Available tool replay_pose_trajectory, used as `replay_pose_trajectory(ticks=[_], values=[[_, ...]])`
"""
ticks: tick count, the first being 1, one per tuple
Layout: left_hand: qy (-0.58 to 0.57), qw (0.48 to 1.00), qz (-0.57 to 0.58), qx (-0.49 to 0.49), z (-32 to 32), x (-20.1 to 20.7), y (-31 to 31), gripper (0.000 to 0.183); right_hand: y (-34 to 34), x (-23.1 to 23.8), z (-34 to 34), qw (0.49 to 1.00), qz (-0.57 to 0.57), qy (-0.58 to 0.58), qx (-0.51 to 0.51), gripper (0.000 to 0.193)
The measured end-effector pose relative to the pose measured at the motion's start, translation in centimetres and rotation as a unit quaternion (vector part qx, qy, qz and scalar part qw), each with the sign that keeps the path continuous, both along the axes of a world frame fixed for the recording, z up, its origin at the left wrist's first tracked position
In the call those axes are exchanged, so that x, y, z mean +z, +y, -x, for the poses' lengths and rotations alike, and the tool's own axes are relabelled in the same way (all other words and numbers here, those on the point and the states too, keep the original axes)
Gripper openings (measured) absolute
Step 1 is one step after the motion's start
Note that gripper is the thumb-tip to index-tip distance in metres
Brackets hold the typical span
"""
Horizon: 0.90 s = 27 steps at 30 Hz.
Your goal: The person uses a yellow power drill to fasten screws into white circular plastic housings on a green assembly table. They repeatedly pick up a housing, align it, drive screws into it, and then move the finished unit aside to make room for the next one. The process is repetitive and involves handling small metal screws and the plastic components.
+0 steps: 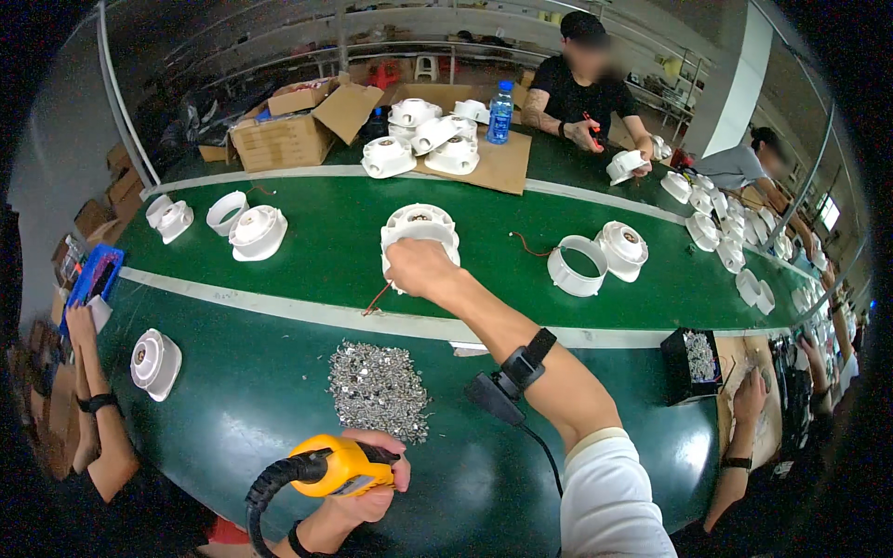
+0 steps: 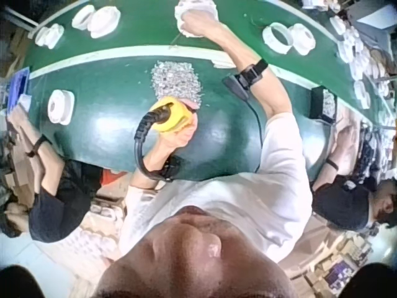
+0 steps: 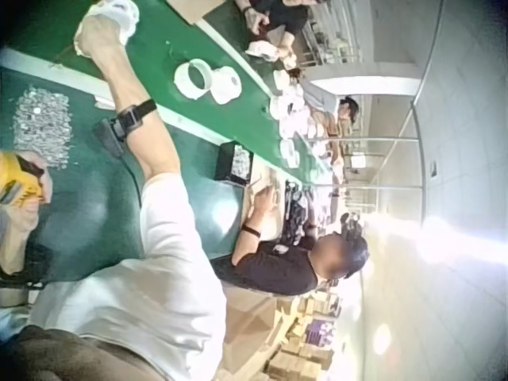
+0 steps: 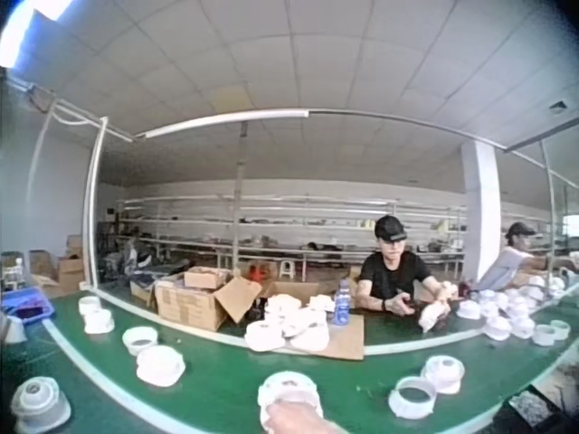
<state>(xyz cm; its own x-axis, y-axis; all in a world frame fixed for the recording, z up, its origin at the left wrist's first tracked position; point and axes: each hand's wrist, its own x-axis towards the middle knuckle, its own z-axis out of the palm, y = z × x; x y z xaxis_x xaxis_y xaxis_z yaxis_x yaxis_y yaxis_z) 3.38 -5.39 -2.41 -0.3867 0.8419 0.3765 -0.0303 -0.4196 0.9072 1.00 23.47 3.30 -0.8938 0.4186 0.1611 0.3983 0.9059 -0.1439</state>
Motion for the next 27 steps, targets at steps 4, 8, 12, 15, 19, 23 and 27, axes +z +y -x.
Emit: replay_pose_trajectory(ticks=[4, 8, 12, 15, 19, 23, 27], values=[[0.042, 0.999, -0.023, -0.002, -0.2, -0.1, 0.2, 0.031, 0.9, -0.4, -1.8, 0.998, -0.028, 0.042, -0.023, 0.025], [0.032, 0.999, -0.028, 0.008, -0.3, 0.1, 0.0, 0.034, -1.1, -0.2, -2.1, 0.998, 0.004, 0.042, 0.043, 0.024], [0.002, 0.999, -0.039, -0.018, -0.3, 0.6, 0.1, 0.036, -0.3, -1.6, -1.7, 0.999, 0.008, 0.044, 0.025, 0.020], [-0.027, 0.998, -0.046, -0.039, -0.7, 0.6, 0.3, 0.039, 1.1, -3.4, -1.8, 0.994, -0.051, 0.095, -0.016, 0.017], [-0.041, 0.997, -0.043, -0.052, -0.8, 0.8, -0.3, 0.041, 1.4, -3.3, -2.2, 0.986, -0.084, 0.134, -0.057, 0.021], [-0.053, 0.995, -0.071, -0.054, -1.4, -0.2, 0.4, 0.039, 0.2, -2.0, -6.2, 0.981, -0.090, 0.158, -0.065, 0.022], [-0.051, 0.996, -0.065, -0.021, -2.2, 1.2, 0.6, 0.052, -4.0, 0.7, -12.5, 0.984, -0.077, 0.152, -0.053, 0.022]])
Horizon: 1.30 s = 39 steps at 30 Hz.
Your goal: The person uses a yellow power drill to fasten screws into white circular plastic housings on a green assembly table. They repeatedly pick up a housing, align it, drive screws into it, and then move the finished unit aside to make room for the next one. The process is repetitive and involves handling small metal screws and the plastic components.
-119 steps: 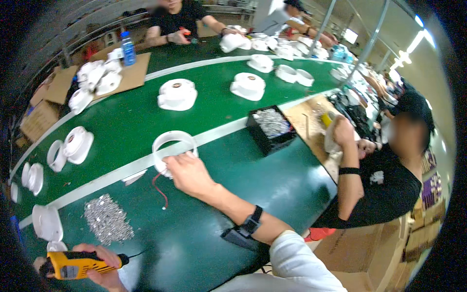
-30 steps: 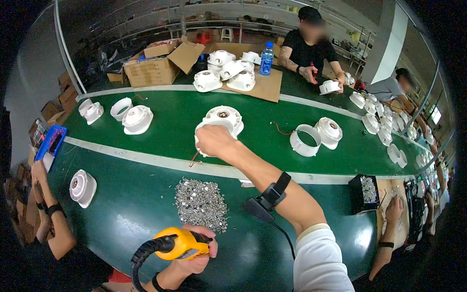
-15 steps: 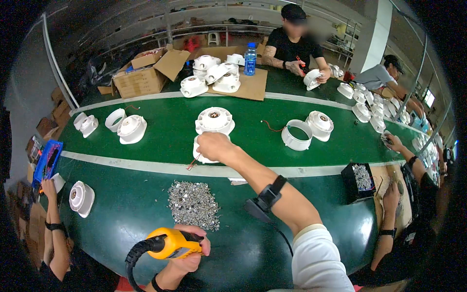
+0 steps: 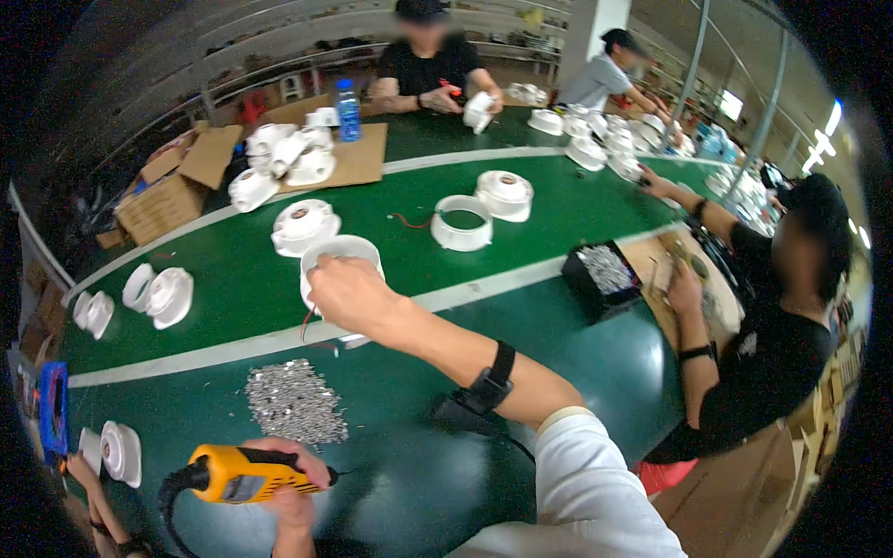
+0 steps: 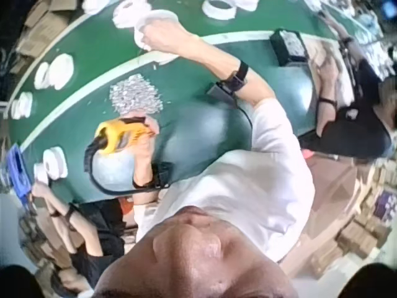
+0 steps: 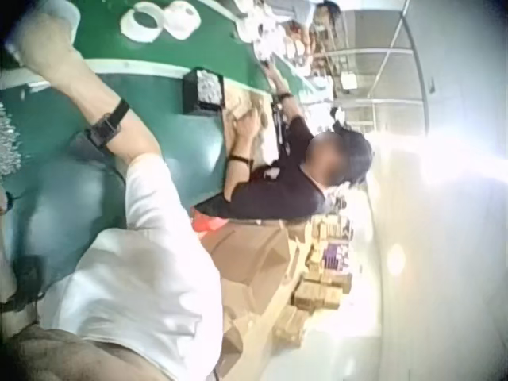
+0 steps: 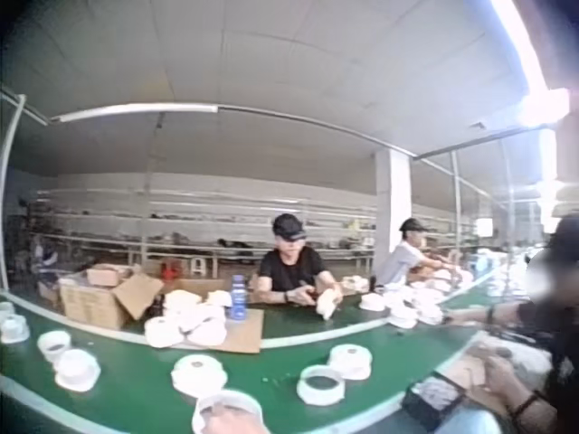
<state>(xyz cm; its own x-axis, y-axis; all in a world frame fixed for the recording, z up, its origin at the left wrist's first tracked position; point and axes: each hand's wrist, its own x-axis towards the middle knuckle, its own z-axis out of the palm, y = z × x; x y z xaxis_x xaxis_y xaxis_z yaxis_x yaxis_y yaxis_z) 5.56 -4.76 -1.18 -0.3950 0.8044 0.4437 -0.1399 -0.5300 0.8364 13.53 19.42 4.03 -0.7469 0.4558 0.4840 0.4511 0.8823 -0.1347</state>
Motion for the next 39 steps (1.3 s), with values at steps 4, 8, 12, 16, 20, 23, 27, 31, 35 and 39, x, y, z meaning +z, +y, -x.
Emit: replay_pose_trajectory(ticks=[4, 8, 12, 16, 20, 23, 27, 31, 35, 39], values=[[0.008, 1.000, -0.013, 0.018, -0.1, 0.1, 0.1, 0.065, -4.8, -0.7, -6.6, 0.998, 0.007, -0.054, -0.017, 0.020], [0.013, 0.999, -0.022, 0.022, -0.3, -0.2, 0.9, 0.065, -9.4, -3.1, -12.5, 0.987, 0.057, -0.146, -0.032, 0.017], [0.044, 0.998, -0.037, 0.027, -0.6, 1.4, 1.3, 0.063, -12.0, -6.3, -14.1, 0.991, 0.099, -0.069, 0.051, 0.017], [0.086, 0.992, -0.088, 0.037, -2.0, 5.3, 1.8, 0.061, -12.9, -8.5, -13.1, 0.992, 0.060, 0.037, 0.103, 0.020], [0.068, 0.990, -0.117, -0.026, -3.3, 7.6, 3.2, 0.060, -12.2, -10.5, -12.8, 0.987, 0.096, 0.085, 0.094, 0.023], [0.097, 0.990, -0.103, 0.006, -4.3, 8.4, 3.8, 0.064, -12.0, -10.0, -12.3, 0.981, 0.120, 0.122, 0.093, 0.024], [0.099, 0.993, -0.068, -0.017, -5.3, 8.4, 4.3, 0.067, -11.6, -10.2, -12.5, 0.971, 0.147, 0.148, 0.119, 0.020], [0.097, 0.991, -0.069, -0.055, -5.7, 7.2, 5.4, 0.071, -11.7, -10.9, -12.2, 0.969, 0.151, 0.143, 0.134, 0.020], [0.102, 0.990, -0.052, -0.085, -6.4, 6.3, 6.6, 0.072, -11.5, -11.4, -12.9, 0.971, 0.150, 0.140, 0.122, 0.019], [0.111, 0.991, -0.039, -0.058, -6.9, 6.3, 6.6, 0.073, -11.6, -10.9, -12.9, 0.970, 0.158, 0.134, 0.127, 0.018]])
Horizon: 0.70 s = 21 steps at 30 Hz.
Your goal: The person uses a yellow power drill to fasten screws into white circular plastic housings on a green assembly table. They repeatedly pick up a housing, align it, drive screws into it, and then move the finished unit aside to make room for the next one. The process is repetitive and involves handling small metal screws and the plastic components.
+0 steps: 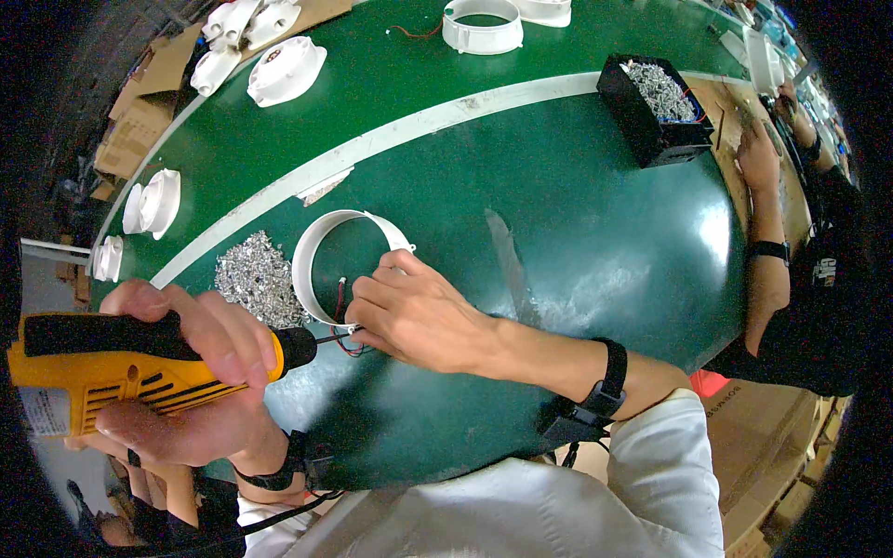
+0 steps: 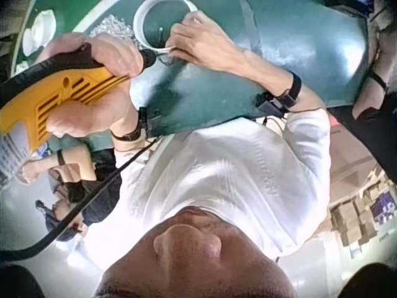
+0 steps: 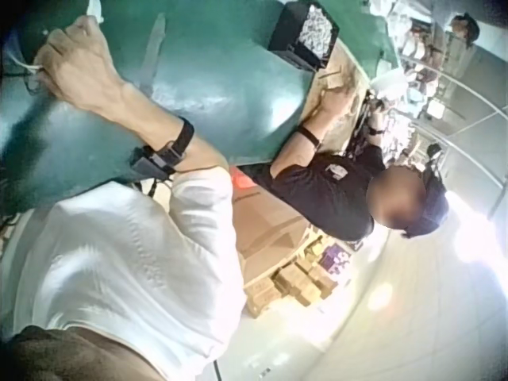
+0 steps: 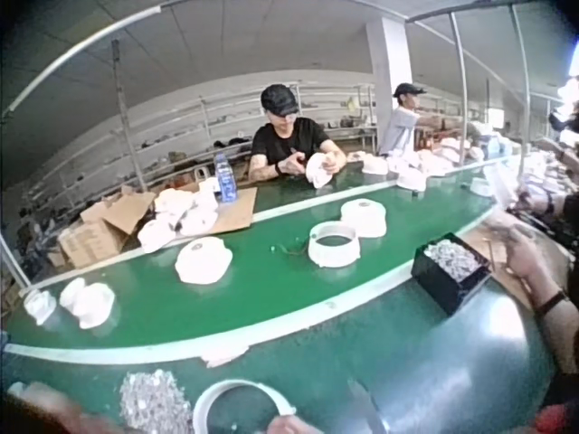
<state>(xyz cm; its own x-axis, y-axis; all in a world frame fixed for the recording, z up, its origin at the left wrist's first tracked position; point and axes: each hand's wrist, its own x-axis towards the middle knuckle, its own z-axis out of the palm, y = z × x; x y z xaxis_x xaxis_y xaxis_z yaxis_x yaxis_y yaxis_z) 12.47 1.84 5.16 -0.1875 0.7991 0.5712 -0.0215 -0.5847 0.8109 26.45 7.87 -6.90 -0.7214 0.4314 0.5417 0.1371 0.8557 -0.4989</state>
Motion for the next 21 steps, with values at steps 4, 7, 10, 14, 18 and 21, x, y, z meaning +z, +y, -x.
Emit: replay_pose_trajectory(ticks=[4, 7, 10, 14, 18, 21], values=[[0.001, 1.000, -0.022, -0.006, -0.1, 0.0, 0.3, 0.072, 0.0, 0.1, 0.2, 1.000, 0.000, 0.004, 0.002, 0.018], [0.002, 0.998, -0.051, -0.027, 0.2, -0.3, 0.6, 0.072, -0.1, 0.3, 0.5, 1.000, 0.000, 0.002, 0.004, 0.018], [0.003, 0.999, -0.037, -0.015, 0.1, -0.2, 0.5, 0.070, -0.1, 0.2, 0.8, 1.000, 0.001, 0.013, 0.008, 0.017], [-0.065, 0.993, 0.041, -0.094, -0.1, 0.3, 0.6, 0.076, 0.1, 0.3, -0.5, 1.000, -0.003, 0.002, -0.022, 0.018], [-0.044, 0.999, 0.010, 0.009, -0.9, 0.1, 0.7, 0.063, -0.1, -0.1, 0.5, 0.999, -0.009, 0.039, 0.008, 0.021], [-0.060, 0.998, 0.018, -0.022, -1.4, 0.0, 1.2, 0.061, 0.0, -0.1, -0.4, 0.999, -0.016, 0.048, -0.005, 0.021]])
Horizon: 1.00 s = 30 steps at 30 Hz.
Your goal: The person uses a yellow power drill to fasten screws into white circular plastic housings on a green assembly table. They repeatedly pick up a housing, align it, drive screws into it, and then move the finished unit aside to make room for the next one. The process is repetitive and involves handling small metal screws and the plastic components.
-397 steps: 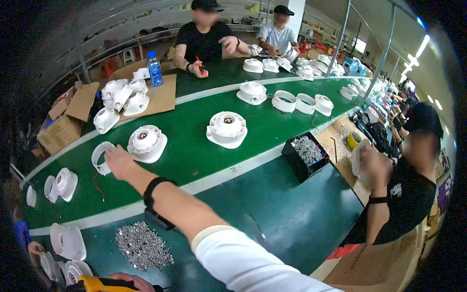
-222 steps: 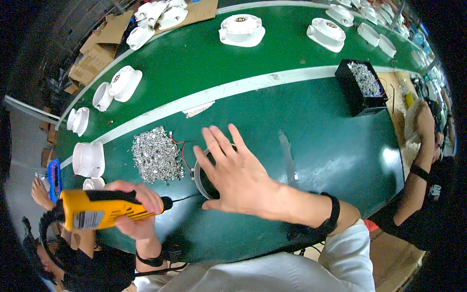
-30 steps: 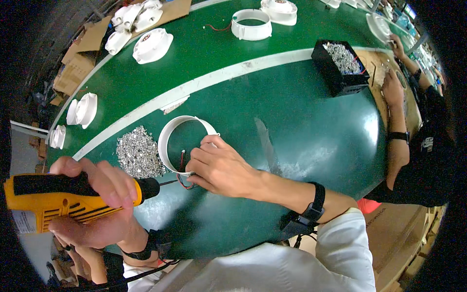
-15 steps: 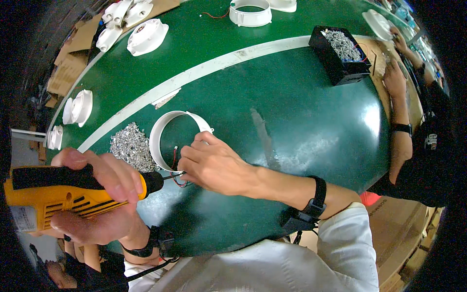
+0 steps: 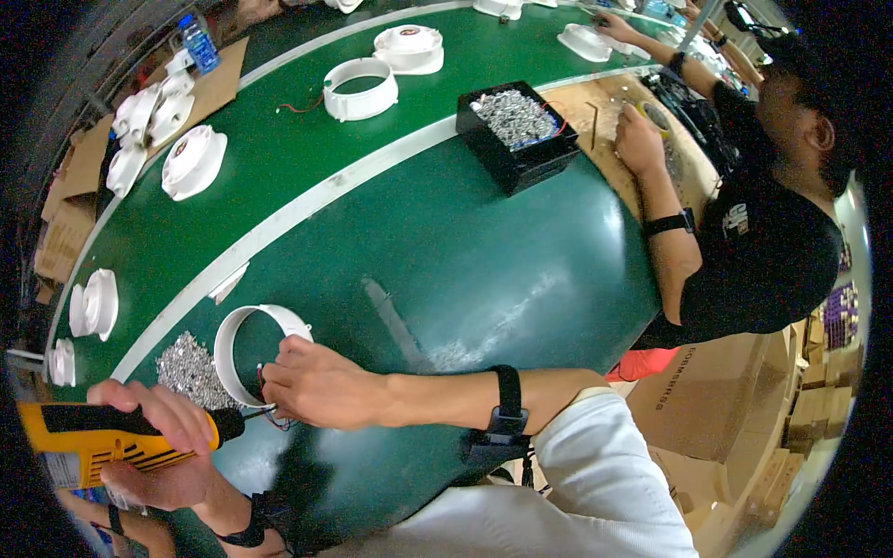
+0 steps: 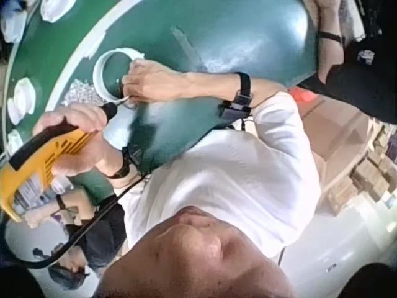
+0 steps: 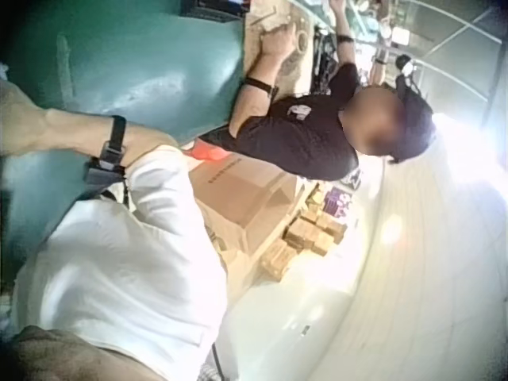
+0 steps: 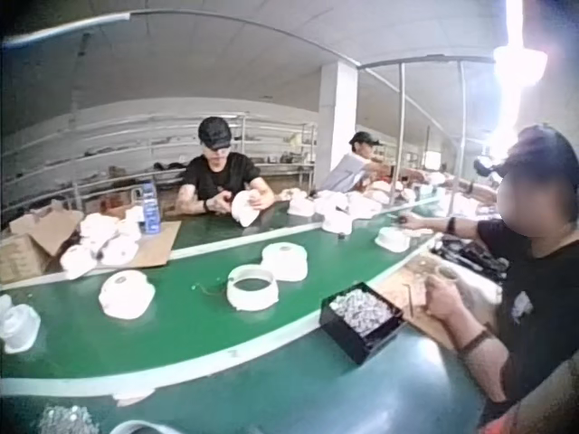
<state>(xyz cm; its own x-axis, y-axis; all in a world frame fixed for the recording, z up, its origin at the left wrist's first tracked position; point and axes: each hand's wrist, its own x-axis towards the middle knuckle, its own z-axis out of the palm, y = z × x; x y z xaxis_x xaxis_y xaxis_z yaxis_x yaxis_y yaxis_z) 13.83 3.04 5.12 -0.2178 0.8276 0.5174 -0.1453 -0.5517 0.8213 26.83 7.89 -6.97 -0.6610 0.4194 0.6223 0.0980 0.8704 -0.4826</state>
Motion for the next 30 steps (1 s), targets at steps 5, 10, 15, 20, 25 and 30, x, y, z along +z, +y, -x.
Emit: replay_pose_trajectory(ticks=[5, 10, 15, 20, 25, 30], values=[[0.009, 1.000, -0.009, -0.027, 0.3, 0.4, -0.3, 0.059, -0.1, 0.5, 0.1, 1.000, 0.003, -0.014, 0.003, 0.019], [0.019, 1.000, -0.009, -0.020, 0.5, 0.8, -0.8, 0.059, -0.1, 0.4, 0.6, 0.999, 0.028, 0.001, 0.021, 0.019], [0.089, 0.995, -0.029, 0.046, 1.9, 0.9, -0.3, 0.065, 0.0, 0.5, 0.0, 0.998, 0.019, -0.057, -0.008, 0.017], [0.099, 0.994, -0.012, 0.049, 3.6, 2.2, -1.3, 0.067, -0.1, 0.4, 0.6, 0.999, 0.027, -0.039, 0.003, 0.017], [0.011, 1.000, -0.020, 0.012, 1.6, 1.9, -1.0, 0.065, -0.3, 0.3, 0.7, 0.999, 0.034, -0.037, 0.003, 0.024], [0.006, 1.000, -0.006, -0.009, 0.4, 1.1, -0.6, 0.066, -0.2, 0.3, 0.4, 0.998, 0.041, -0.036, 0.002, 0.033]])
